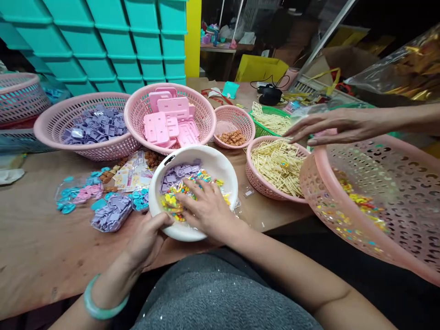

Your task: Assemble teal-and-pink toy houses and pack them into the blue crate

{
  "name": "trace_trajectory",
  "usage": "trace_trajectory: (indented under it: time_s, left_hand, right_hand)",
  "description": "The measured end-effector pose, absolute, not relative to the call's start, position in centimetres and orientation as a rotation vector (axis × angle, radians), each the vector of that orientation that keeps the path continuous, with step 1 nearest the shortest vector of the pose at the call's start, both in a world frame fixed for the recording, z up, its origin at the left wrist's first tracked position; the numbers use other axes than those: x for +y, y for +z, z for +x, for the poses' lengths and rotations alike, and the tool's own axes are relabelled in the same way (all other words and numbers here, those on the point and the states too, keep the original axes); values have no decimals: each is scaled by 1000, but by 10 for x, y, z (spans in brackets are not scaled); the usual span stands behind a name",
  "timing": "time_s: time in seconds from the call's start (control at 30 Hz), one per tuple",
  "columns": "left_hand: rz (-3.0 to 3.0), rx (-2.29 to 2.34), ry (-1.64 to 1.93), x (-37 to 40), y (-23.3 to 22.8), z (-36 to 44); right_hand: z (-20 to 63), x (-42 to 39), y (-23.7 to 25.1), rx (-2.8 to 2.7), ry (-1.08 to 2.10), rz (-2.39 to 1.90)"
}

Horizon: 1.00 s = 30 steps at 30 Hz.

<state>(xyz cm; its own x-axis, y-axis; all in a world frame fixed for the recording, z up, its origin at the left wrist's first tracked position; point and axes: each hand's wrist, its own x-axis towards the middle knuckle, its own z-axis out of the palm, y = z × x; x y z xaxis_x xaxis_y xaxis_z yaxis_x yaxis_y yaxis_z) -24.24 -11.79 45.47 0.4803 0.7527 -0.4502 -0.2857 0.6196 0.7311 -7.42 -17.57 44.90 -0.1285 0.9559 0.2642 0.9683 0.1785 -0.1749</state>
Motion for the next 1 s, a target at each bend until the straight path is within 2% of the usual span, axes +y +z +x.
trace_trajectory:
  time_s: [0.13, 0.27, 0.37, 0.47, 0.63, 0.73, 0.83, 0.9, 1.0]
  left_hand:
    - [656, 906, 765, -113, 465, -241]
    - [592, 994, 792, -115, 470, -248]
    - [549, 1027, 794, -117, 473, -258]
    - [559, 1069, 789, -117, 473, -270]
    - [600, 1119, 813, -120, 475, -279]
    - [566, 1129, 799, -127, 480, -274]
    - [553, 1057, 789, -135, 485, -265]
    - [573, 1011, 786, -138, 485, -260]
    - [607, 994, 775, -139, 481, -259]
  right_hand:
    - [-68, -151, 438, -2104, -169, -1551]
    - [-50, -152, 447, -1678, -187, -1336]
    - [-19, -153, 452, -1269, -268, -1408]
    - [25, -143, 435, -1052, -271, -1591]
    - [54, -133, 414, -1246, 16, -1876]
    - [16, -146, 440, -1429, -58, -1720]
    - [-37, -163, 463, -1915, 29, -1438]
    - [-63, -169, 461, -2183, 78, -1363]
    - [-73, -169, 445, -2234, 54, -1383]
